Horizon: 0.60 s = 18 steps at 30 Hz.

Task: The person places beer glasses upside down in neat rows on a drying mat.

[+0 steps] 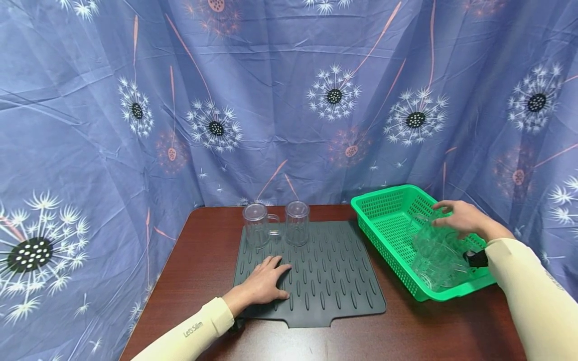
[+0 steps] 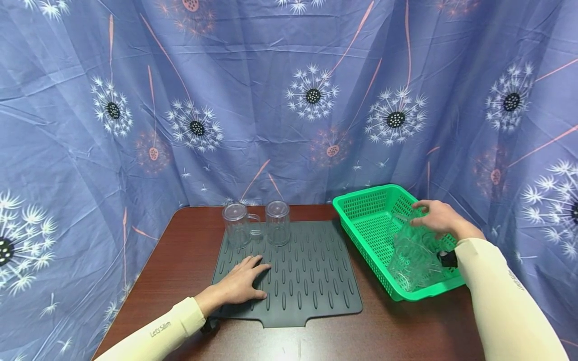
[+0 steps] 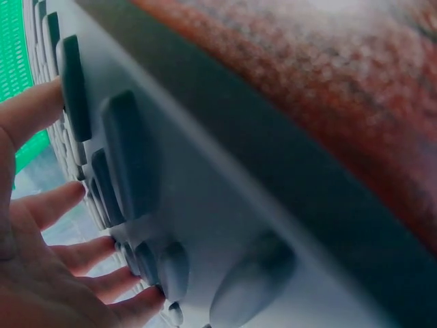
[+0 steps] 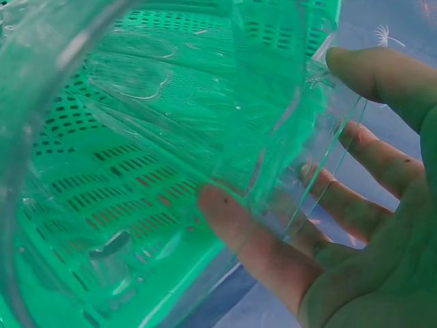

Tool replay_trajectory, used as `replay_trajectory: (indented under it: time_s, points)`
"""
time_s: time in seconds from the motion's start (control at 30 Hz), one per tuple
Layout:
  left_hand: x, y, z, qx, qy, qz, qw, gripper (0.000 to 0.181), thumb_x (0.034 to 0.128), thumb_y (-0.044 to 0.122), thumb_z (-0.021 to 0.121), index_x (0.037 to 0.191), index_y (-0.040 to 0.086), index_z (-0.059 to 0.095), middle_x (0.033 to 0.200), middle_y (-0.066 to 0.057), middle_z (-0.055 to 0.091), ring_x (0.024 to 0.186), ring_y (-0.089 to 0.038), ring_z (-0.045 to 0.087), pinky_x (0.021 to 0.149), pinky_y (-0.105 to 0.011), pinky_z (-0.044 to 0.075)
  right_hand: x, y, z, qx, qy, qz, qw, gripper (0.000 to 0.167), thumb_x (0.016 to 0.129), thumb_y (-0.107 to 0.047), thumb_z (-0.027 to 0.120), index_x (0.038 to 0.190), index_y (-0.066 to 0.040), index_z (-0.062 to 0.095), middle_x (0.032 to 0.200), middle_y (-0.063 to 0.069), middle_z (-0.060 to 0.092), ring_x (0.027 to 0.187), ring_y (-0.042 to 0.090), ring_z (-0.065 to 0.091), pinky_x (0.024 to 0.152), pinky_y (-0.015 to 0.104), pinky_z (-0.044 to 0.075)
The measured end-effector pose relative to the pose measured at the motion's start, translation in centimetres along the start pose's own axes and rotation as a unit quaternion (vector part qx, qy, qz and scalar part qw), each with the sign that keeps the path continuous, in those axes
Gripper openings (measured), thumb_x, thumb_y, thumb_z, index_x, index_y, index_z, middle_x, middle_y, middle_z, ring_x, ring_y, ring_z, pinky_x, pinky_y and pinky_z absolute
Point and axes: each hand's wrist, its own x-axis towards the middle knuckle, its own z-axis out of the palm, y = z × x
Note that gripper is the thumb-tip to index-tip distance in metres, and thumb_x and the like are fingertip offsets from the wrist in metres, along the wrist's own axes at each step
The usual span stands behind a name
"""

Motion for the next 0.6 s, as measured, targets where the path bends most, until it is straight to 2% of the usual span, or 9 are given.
replay_trajectory:
  time_s: [0.07, 0.2, 0.3, 0.47, 0.6]
  points:
    - [0.0, 0.0, 0.0, 0.003, -0.002, -0.001, 1.0, 0.074, 0.0822, 0.044, 0.08, 0.146, 0.018, 0.054, 0.157, -0.016, 0.038, 0.146, -0.041, 0.033, 0.113, -0.059, 0.033, -0.1, -0.2, -0.2, -0.001, 0.003, -0.002, 1.0, 0.073, 0.096, -0.035, 0.066, 0.148, 0.006, 0.036, 0.141, 0.046, 0.032, 0.089, 0.037, 0.068, 0.063, 0.045, 0.059]
    - [0.0, 0.0, 0.0, 0.005, -0.007, -0.006, 0.9999, 0.073, 0.0827, 0.045, 0.079, 0.146, 0.019, 0.054, 0.157, -0.016, 0.038, 0.147, -0.04, 0.032, 0.113, -0.059, 0.034, -0.3, -0.4, -0.5, -0.004, 0.013, -0.004, 0.9999, 0.074, 0.097, -0.038, 0.065, 0.149, 0.005, 0.034, 0.143, 0.046, 0.032, 0.107, 0.054, 0.06, 0.066, 0.045, 0.06]
    - [0.0, 0.1, 0.0, 0.004, -0.009, -0.007, 0.9999, 0.072, 0.0831, 0.045, 0.079, 0.146, 0.019, 0.054, 0.158, -0.016, 0.037, 0.147, -0.041, 0.032, 0.113, -0.06, 0.034, -0.4, -0.5, -0.7, 0.005, 0.018, 0.002, 0.9998, 0.075, 0.097, -0.039, 0.065, 0.15, 0.005, 0.033, 0.145, 0.045, 0.031, 0.114, 0.058, 0.054, 0.068, 0.045, 0.06]
    - [-0.1, 0.1, 0.0, 0.002, -0.01, -0.005, 0.9999, 0.072, 0.0836, 0.044, 0.079, 0.146, 0.019, 0.054, 0.158, -0.016, 0.037, 0.147, -0.041, 0.031, 0.114, -0.06, 0.032, -0.5, -0.9, -1.1, 0.015, 0.027, 0.004, 0.9995, 0.076, 0.098, -0.042, 0.063, 0.151, 0.003, 0.033, 0.146, 0.042, 0.03, 0.117, 0.058, 0.052, 0.071, 0.045, 0.06]
    - [-0.1, 0.2, 0.0, 0.002, -0.012, -0.006, 0.9999, 0.072, 0.0839, 0.044, 0.078, 0.146, 0.019, 0.054, 0.159, -0.016, 0.036, 0.148, -0.042, 0.03, 0.115, -0.059, 0.031, -0.6, -1.1, -1.2, 0.015, 0.04, 0.001, 0.9991, 0.075, 0.098, -0.044, 0.063, 0.151, 0.001, 0.034, 0.146, 0.041, 0.033, 0.103, 0.048, 0.063, 0.071, 0.045, 0.06]
